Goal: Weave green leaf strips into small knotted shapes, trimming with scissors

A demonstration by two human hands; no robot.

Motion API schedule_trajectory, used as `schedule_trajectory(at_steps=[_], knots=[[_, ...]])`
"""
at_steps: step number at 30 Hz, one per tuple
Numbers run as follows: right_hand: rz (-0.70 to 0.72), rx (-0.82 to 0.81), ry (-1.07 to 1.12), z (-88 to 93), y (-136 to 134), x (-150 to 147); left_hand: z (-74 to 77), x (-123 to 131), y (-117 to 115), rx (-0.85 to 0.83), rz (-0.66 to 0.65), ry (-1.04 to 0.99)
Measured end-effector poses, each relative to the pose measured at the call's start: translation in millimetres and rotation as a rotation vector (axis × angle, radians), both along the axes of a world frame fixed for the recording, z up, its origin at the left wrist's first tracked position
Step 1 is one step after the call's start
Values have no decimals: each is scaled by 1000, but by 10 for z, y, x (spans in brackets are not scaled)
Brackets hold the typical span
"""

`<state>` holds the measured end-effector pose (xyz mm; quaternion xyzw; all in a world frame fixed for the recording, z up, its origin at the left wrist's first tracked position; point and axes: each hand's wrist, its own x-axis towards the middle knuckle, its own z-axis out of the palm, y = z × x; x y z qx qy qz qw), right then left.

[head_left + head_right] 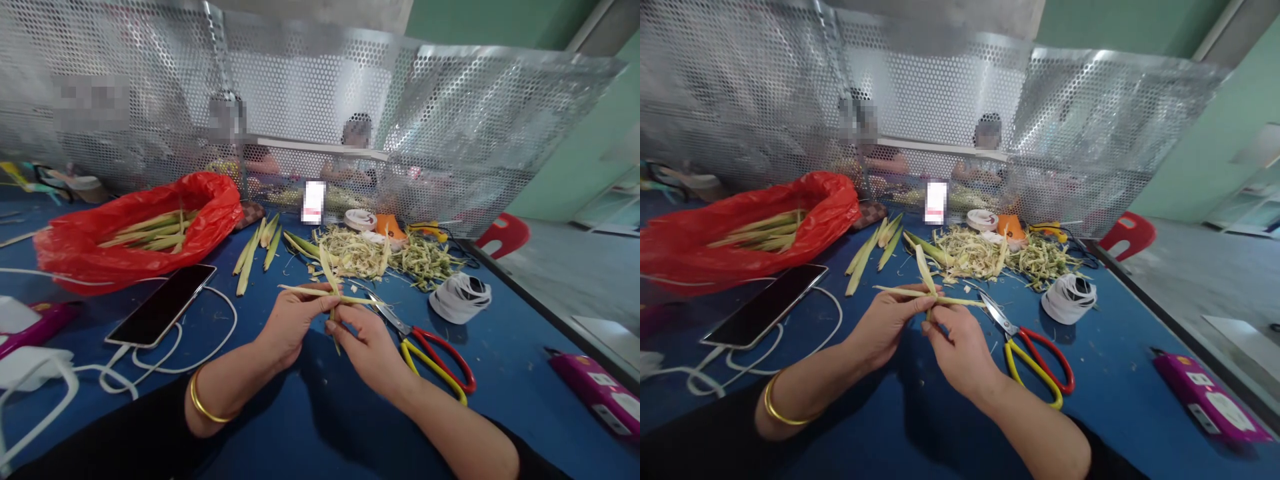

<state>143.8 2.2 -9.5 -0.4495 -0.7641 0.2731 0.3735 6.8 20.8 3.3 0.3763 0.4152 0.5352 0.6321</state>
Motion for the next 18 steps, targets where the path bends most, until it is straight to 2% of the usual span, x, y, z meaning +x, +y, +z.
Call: schedule_trajectory(at_steps=[8,13,15,18], knots=[[14,6,-30,-37,48,-26,-91,-1,47,-74,-5,-92],[16,35,-108,-27,7,-23,-57,-71,94,-122,-79,-69],[-10,119,-124,-1,-41,5,-23,-104,108,-144,-84,-54],[-129,374,-132,47,-61,70,14,-124,108,-146,-111,-38]])
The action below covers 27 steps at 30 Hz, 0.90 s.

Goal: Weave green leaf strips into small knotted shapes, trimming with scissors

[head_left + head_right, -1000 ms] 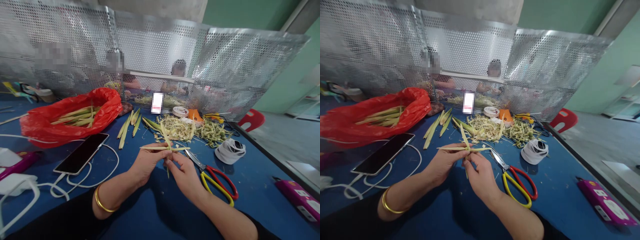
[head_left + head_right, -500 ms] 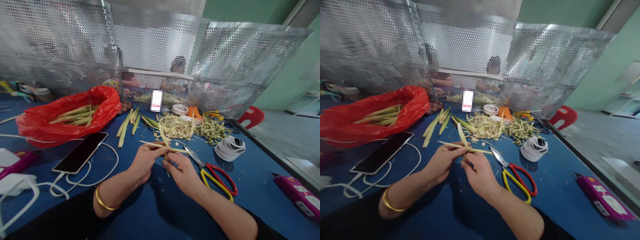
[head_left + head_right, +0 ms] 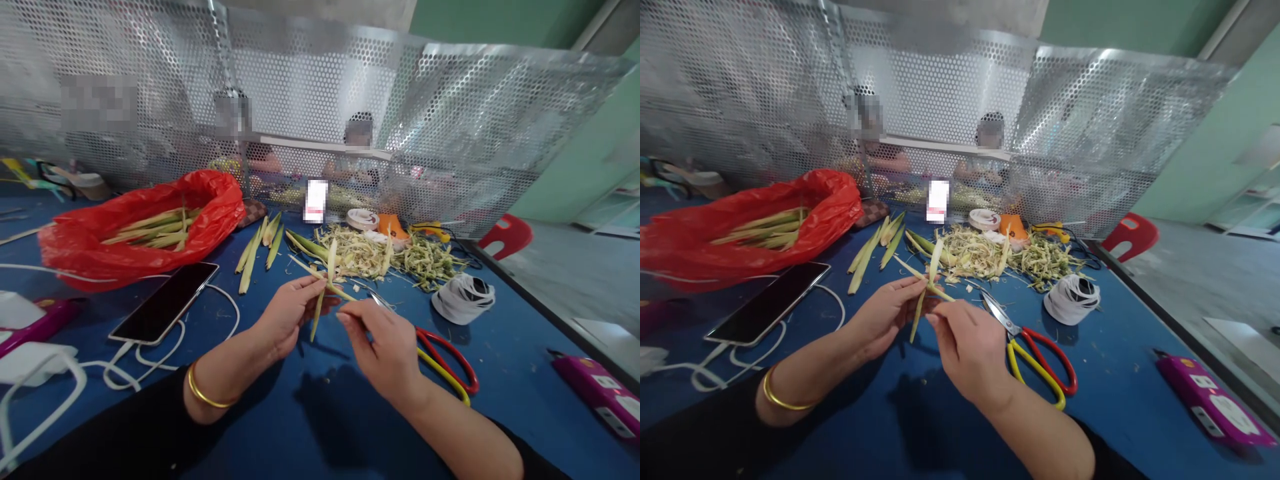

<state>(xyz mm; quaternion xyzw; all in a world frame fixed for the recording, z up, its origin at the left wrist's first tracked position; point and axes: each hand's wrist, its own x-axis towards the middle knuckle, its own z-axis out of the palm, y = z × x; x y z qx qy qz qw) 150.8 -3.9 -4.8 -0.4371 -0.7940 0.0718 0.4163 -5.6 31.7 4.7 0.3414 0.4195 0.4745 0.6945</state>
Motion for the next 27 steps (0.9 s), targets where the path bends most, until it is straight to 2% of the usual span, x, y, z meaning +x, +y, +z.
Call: schedule_trajectory(at_steps=[2,4,8,11,14,23,25,27], knots=[[-126,126,-55,15,47,40,9,5,-9,0,-28,6],[-188,109,-137,6,118,65,7,15,-18,-1,-38,30],[-125,-64,-213,-38,205,76,-14,30,-19,26,-10,141],[-93,-15,-202,-37,206,81,-29,36,-14,65,-5,229],[-126,11,-182,-20,209,99,-28,37,-12,85,-46,277],[-82,13,-228,-6,246,121,-53,31,0,89,-98,308],[-68,-2,-204,-9,256,121,-82,25,12,105,-102,326],[-61,-96,-136,-13,281,129,-91,19,18,97,-100,316]])
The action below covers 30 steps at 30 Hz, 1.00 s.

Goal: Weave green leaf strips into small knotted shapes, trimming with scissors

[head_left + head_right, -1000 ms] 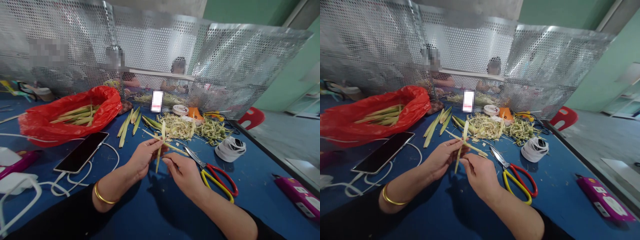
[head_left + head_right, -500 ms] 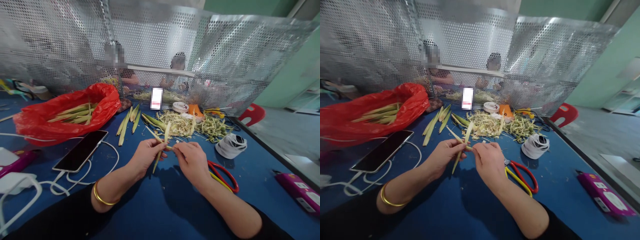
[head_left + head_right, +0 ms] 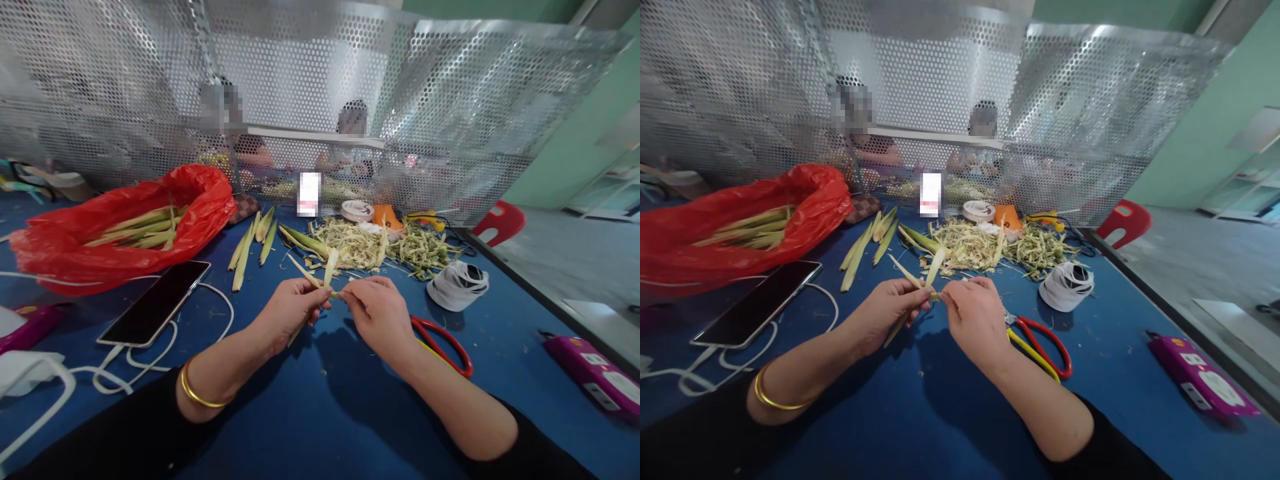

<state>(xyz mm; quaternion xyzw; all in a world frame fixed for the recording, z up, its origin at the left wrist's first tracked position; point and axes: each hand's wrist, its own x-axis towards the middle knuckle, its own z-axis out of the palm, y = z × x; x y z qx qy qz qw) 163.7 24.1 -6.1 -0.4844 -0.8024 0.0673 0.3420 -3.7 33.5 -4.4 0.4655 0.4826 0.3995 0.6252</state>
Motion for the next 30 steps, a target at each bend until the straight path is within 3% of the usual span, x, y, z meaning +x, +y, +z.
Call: schedule_trajectory(at_steps=[5,8,12,21,30], knots=[[98,-559,456,7,86,32,82,10,-48,-77,-82,-5],[162,-756,779,0,97,14,104,37,-96,-102,-187,0],[73,-730,934,-36,75,-50,58,66,-117,-114,-194,21],[-110,-552,882,-59,22,-111,46,68,-107,-122,-220,20],[-73,-603,908,-66,51,-77,47,85,-127,-167,-197,14]])
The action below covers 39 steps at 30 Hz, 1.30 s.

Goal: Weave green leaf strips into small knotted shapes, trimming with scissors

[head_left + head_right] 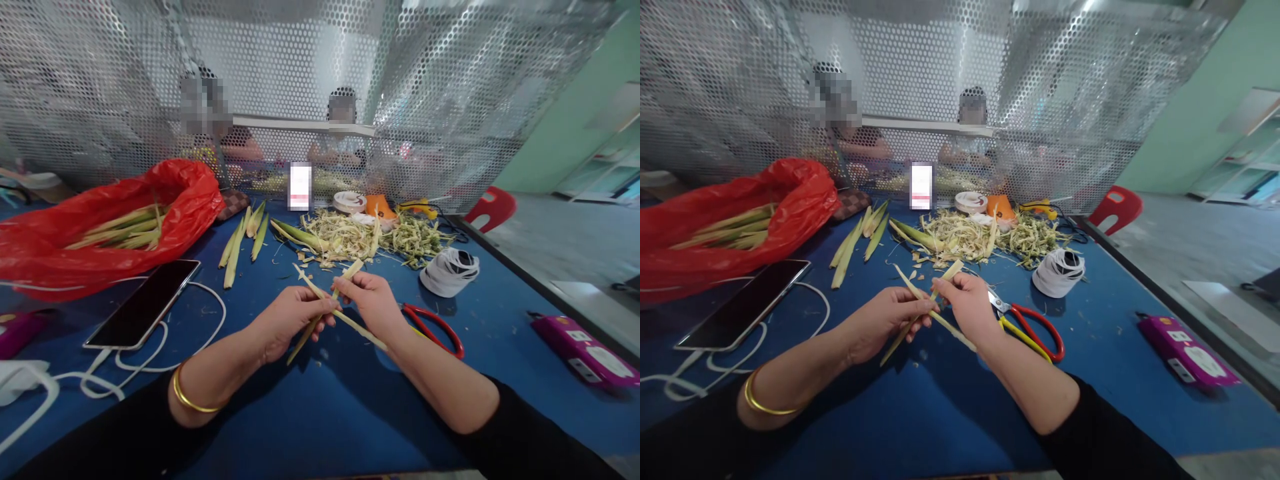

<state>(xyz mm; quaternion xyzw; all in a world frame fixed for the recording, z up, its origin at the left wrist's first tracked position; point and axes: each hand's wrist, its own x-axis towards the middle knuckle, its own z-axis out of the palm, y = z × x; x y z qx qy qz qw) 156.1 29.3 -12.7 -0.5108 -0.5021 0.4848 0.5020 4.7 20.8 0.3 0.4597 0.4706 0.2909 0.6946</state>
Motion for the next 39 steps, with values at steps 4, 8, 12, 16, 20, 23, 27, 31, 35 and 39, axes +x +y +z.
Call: schedule_trajectory(at_steps=[4,8,12,16,20,23,27,31,35,39], knots=[[69,-26,104,75,23,43,-19,-4,11,-60,44,-73],[98,-39,109,101,17,41,-28,-14,24,-73,36,-109],[90,-47,41,60,17,20,-42,-3,19,40,53,13],[-64,95,-49,66,53,75,-52,12,-1,130,37,78],[-25,311,-370,126,59,140,-17,31,-31,158,27,114],[180,352,-522,144,22,109,-1,48,-56,216,-7,179],[189,365,-505,118,-18,33,-16,61,-73,250,-62,290],[99,408,-484,89,-48,-1,-31,52,-67,266,-103,287],[64,464,-510,53,-67,-12,-33,43,-60,255,-141,235],[9,623,-571,75,-24,56,-44,33,-33,140,-39,98]])
